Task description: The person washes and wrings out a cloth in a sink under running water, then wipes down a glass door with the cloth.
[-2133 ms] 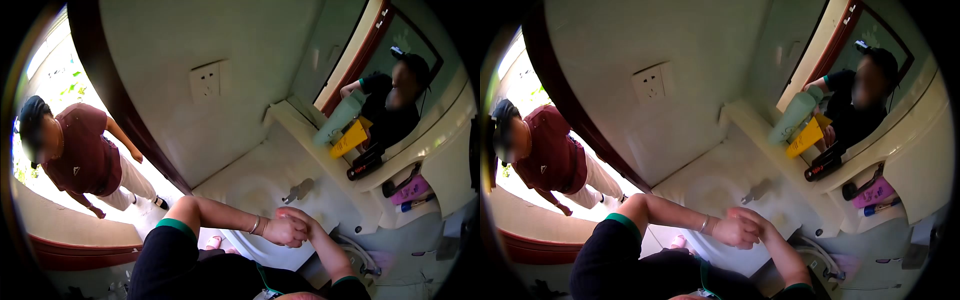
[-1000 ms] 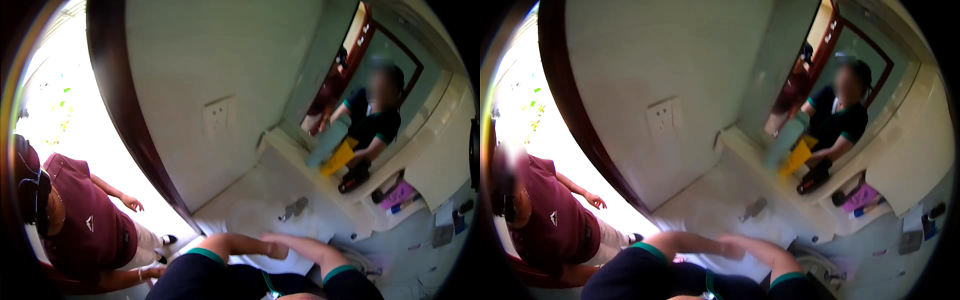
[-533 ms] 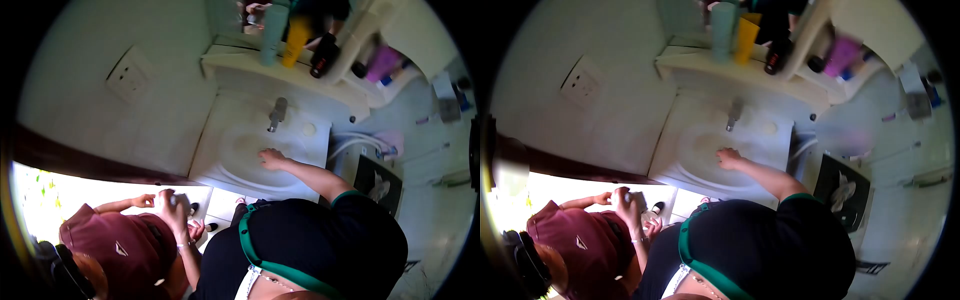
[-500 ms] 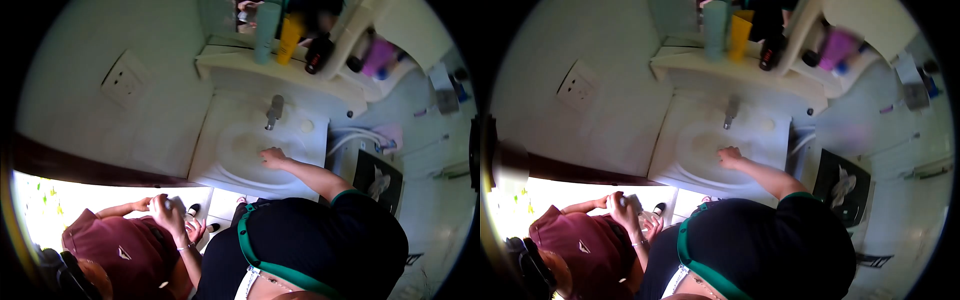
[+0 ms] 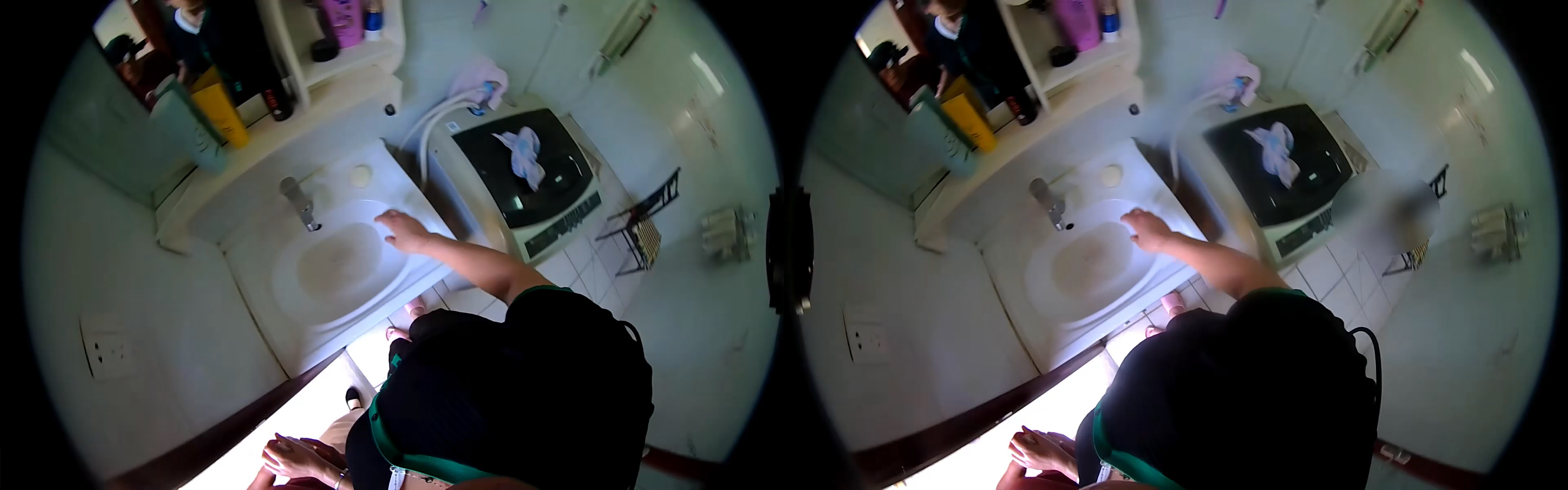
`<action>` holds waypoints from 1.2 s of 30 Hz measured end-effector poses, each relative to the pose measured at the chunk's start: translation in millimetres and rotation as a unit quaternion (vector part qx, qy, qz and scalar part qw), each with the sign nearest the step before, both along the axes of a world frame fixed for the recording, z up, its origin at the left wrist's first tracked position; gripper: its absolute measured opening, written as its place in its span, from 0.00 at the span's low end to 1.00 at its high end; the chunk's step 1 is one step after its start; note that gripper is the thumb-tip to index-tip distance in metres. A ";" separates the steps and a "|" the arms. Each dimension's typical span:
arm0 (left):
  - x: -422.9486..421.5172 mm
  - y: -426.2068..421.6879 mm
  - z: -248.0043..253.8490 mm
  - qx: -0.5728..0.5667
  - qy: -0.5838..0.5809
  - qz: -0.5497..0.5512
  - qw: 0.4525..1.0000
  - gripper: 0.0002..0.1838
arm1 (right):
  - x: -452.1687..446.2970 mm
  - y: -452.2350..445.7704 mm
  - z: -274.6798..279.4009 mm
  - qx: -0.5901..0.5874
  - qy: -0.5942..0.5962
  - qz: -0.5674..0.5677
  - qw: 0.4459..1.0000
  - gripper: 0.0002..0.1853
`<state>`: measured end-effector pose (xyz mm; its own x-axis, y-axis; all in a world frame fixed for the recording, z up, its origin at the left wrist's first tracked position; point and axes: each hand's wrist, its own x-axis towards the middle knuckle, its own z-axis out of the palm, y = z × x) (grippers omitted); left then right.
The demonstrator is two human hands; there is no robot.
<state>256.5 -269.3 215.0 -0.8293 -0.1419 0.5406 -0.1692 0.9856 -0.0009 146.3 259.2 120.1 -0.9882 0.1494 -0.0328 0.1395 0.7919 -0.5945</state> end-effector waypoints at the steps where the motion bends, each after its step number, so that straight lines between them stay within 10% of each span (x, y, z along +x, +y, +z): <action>1: 2.0 1.3 2.4 0.002 -0.011 -0.005 1.000 0.13 | 8.1 13.1 9.6 0.028 0.060 -0.032 0.997 0.23; 7: 0.4 -56.0 -27.7 0.009 -0.327 -0.036 0.944 0.16 | 81.8 162.9 52.1 0.319 0.094 -0.267 0.905 0.24; 10: 22.8 -144.9 -158.1 0.346 -0.331 0.066 0.876 0.25 | 121.7 222.8 49.6 0.274 0.085 -0.490 0.823 0.35; 12: 5.7 -9.0 0.4 0.238 -0.332 0.019 0.912 0.21 | 132.9 246.0 50.6 0.187 0.063 -0.518 0.832 0.36; 15: -18.8 -6.5 -14.6 0.017 -0.163 -0.253 0.954 0.23 | 131.6 274.7 19.3 0.188 0.111 -0.517 0.828 0.31; 20: -48.4 125.0 -9.0 0.108 -0.272 -0.374 0.880 0.15 | 110.3 221.9 -14.3 -0.178 0.211 -0.471 0.838 0.23; 22: -30.9 198.1 5.4 0.151 -0.325 -0.433 0.827 0.13 | 126.3 147.5 -13.4 -0.512 0.345 -0.316 0.720 0.20; 25: -26.4 275.9 1.6 0.134 -0.433 -0.521 0.723 0.14 | 171.6 60.4 -0.4 -0.657 0.213 -0.268 0.672 0.21; 32: -1.8 397.8 -76.2 -0.162 -0.434 -0.791 0.398 0.23 | 277.4 2.0 72.2 -0.208 0.392 -0.057 0.894 0.21; 36: 49.1 454.8 -68.1 -0.051 -0.559 -0.741 0.368 0.19 | 330.9 13.5 85.7 -0.273 0.254 -0.091 0.923 0.23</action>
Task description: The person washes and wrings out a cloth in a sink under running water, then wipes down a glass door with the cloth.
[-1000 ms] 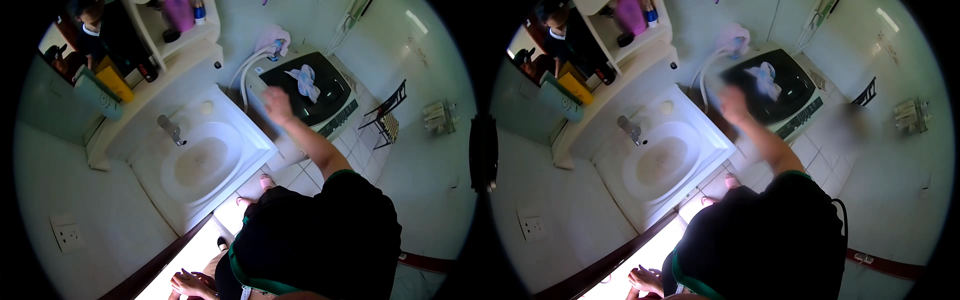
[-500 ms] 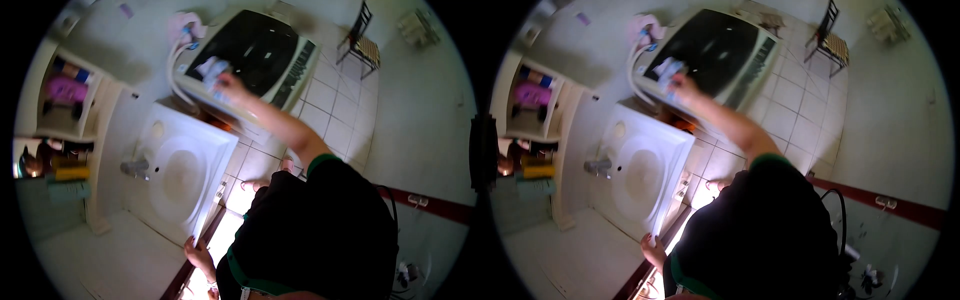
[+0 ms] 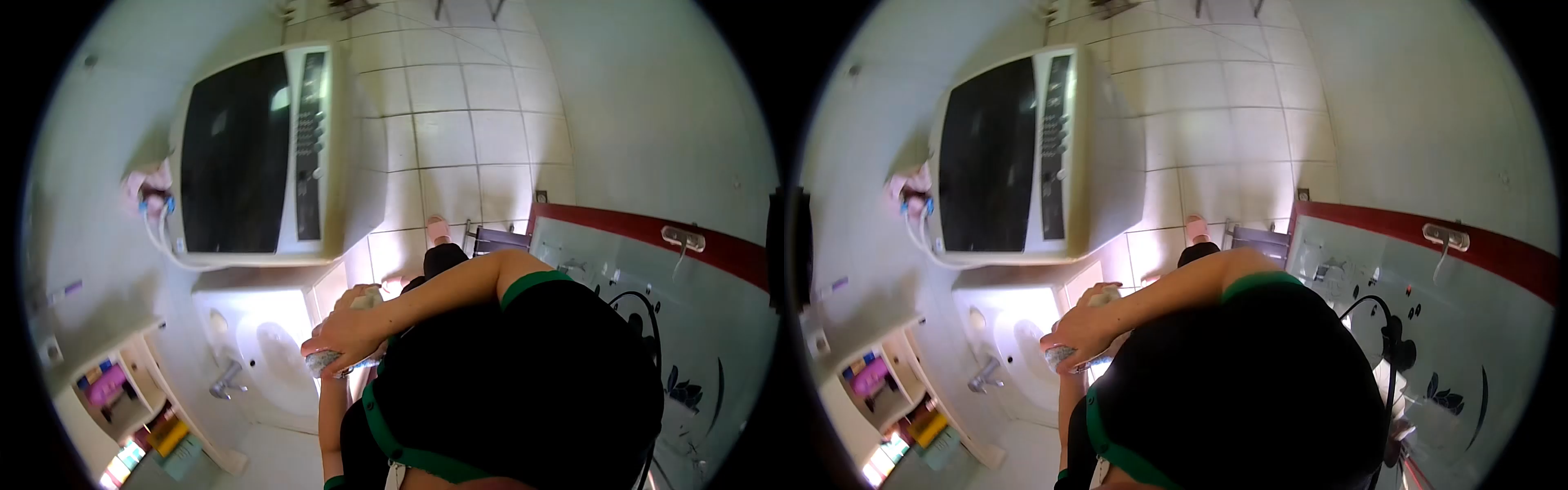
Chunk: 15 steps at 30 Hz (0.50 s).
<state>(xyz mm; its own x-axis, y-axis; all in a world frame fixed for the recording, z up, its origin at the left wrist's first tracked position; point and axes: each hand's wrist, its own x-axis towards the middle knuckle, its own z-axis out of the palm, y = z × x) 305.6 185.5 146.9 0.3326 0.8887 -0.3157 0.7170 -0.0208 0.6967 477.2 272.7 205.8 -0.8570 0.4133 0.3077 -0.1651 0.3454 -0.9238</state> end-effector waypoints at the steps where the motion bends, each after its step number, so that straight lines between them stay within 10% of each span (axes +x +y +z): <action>1: 12.1 12.1 5.3 -0.027 -0.044 0.029 0.998 0.18 | 18.5 7.6 0.1 -0.049 -0.055 0.000 0.997 0.24; 9: 79.3 131.1 17.4 -0.151 -0.196 0.002 0.969 0.11 | 110.3 42.2 -50.1 0.105 0.039 -0.308 0.945 0.22; 10: 90.0 146.5 18.4 -0.136 -0.153 -0.084 0.975 0.10 | 123.2 44.5 -60.5 0.091 0.016 -0.335 0.938 0.20; 11: 103.5 166.3 24.3 0.070 0.056 -0.425 0.901 0.13 | 135.2 43.5 -72.1 0.078 -0.006 -0.361 0.929 0.19; 15: 148.5 200.1 38.9 -0.167 -0.039 -0.261 0.950 0.12 | 165.5 30.2 -92.9 -0.111 -0.127 -0.526 0.834 0.15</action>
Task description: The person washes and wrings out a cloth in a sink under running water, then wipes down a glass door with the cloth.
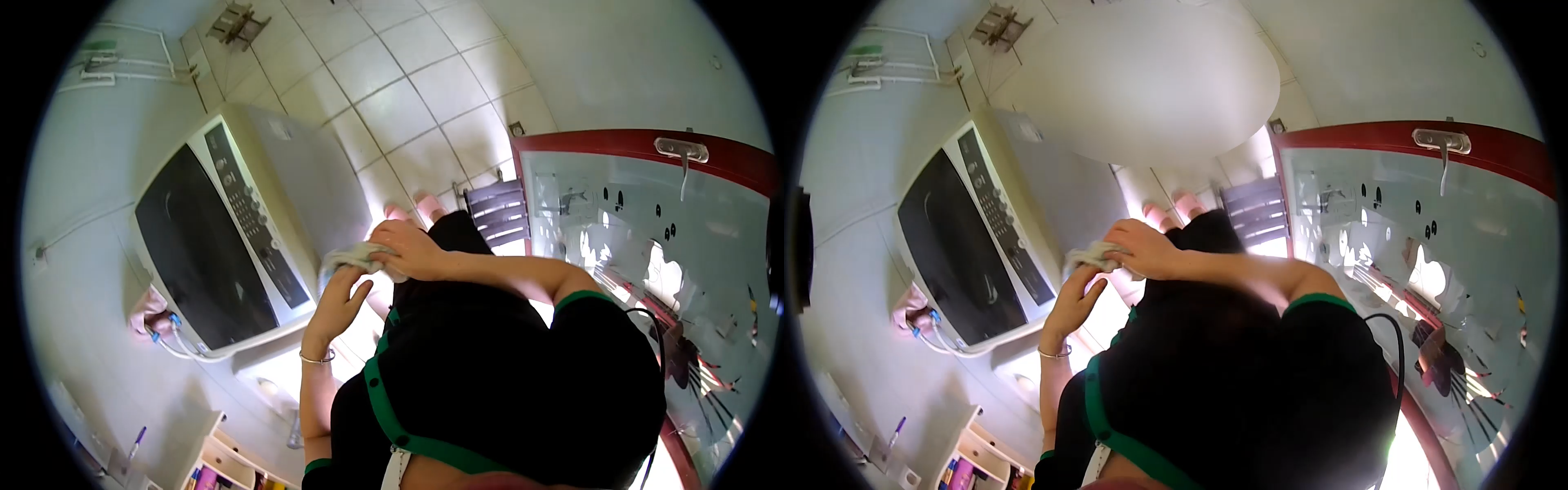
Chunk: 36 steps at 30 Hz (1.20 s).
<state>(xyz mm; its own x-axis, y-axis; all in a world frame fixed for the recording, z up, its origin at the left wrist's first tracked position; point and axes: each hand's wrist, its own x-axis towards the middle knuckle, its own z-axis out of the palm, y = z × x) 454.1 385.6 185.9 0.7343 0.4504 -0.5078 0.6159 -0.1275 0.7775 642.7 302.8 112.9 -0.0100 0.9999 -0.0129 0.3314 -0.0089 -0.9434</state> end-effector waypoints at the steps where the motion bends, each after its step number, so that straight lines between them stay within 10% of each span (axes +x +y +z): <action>1: 1.6 8.7 -2.9 0.036 -0.013 0.016 0.999 0.13 | 6.0 1.0 -0.7 -0.005 -0.009 -0.018 1.000 0.14; 4: 3.7 19.1 -26.0 0.136 -0.056 0.041 0.988 0.16 | 5.0 14.0 0.6 -0.098 0.138 -0.014 0.986 0.19; 8: 9.7 3.3 -59.1 -0.355 -0.247 0.324 0.842 0.44 | 5.7 48.4 26.0 -0.213 0.454 0.019 0.865 0.21; 10: 18.3 0.3 -43.3 -0.432 -0.269 0.424 0.749 0.50 | -1.3 66.1 49.5 -0.262 0.536 -0.006 0.802 0.18; 14: 27.1 23.4 -33.4 -0.410 -0.390 0.377 0.734 0.47 | 13.8 98.9 50.1 -0.328 0.693 0.103 0.633 0.15; 20: 58.5 38.5 -52.1 -0.424 -0.303 0.509 0.685 0.32 | 32.3 134.6 0.4 -0.452 0.618 0.146 0.626 0.20; 23: 85.8 31.7 -78.9 -0.493 -0.357 0.595 0.525 0.26 | 49.2 154.1 -28.3 -0.503 0.511 0.119 0.687 0.19; 25: 100.1 31.0 -79.5 -0.493 -0.403 0.622 0.457 0.29 | 63.9 166.0 -62.9 -0.256 0.271 0.225 0.900 0.22; 27: 113.9 25.8 -64.1 -0.473 -0.406 0.643 0.445 0.33 | 68.9 187.1 -50.4 -0.232 0.109 0.228 0.939 0.24; 36: 88.0 -50.8 -105.5 -0.287 -0.472 0.743 0.376 0.29 | 18.8 211.5 -68.3 -0.219 -0.071 0.520 0.823 0.09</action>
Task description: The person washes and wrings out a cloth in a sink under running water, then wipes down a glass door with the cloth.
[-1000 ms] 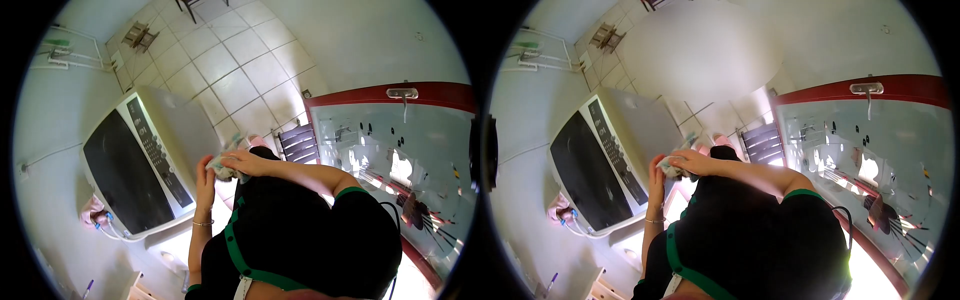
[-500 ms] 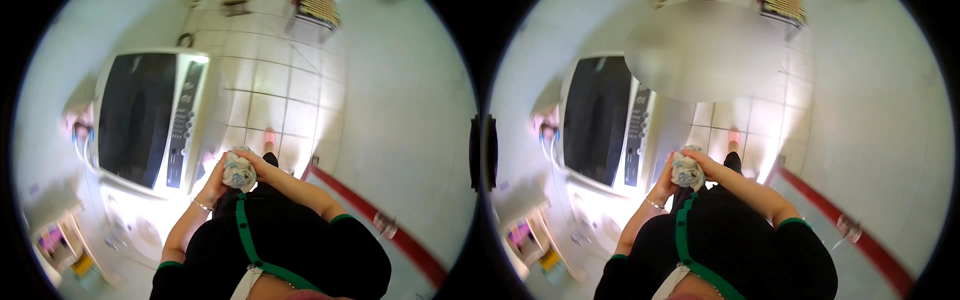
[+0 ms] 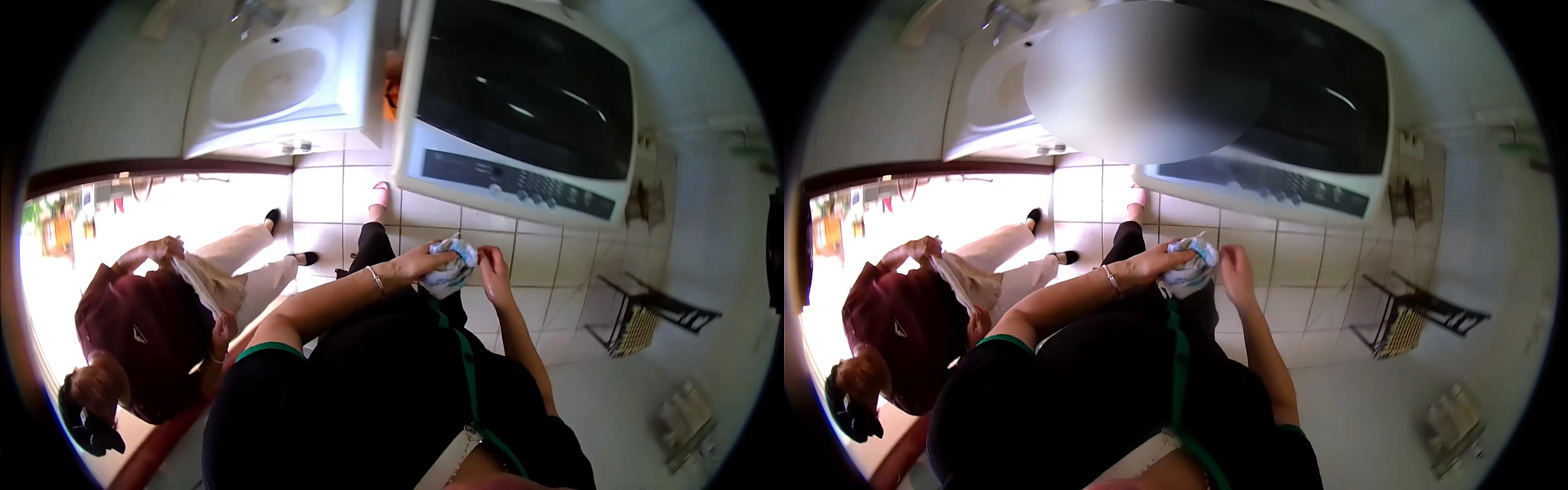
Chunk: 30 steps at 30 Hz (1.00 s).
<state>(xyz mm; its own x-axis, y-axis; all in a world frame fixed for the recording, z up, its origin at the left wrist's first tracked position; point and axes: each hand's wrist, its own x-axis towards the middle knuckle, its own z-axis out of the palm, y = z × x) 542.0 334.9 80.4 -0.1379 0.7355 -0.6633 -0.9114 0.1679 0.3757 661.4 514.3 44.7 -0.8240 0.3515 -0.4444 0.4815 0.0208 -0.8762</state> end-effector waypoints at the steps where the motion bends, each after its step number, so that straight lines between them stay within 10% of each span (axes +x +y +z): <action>1: -11.0 -16.4 -3.3 -0.017 0.041 -0.015 0.999 0.26 | -4.2 -2.5 -5.7 -0.050 -0.026 0.004 0.998 0.10; 8: -97.6 -126.3 -43.9 -0.142 0.250 -0.033 0.957 0.32 | -43.7 -37.9 -48.4 -0.025 -0.142 0.138 0.980 0.10; 12: -153.2 -179.5 -34.4 -0.257 0.447 -0.136 0.846 0.34 | -85.3 -61.6 -58.6 0.045 -0.152 0.289 0.944 0.14; 24: -242.6 -157.3 16.1 -0.216 0.571 -0.186 0.770 0.22 | -61.5 -16.7 -90.0 0.009 -0.272 0.166 0.948 0.14; 26: -244.6 -134.9 31.4 -0.195 0.601 -0.190 0.751 0.21 | -26.1 29.7 -142.9 0.280 0.037 0.484 0.828 0.12; 30: -246.6 -101.4 39.8 -0.140 0.637 -0.210 0.729 0.20 | 6.0 75.9 -155.2 -0.034 -0.248 0.039 0.967 0.09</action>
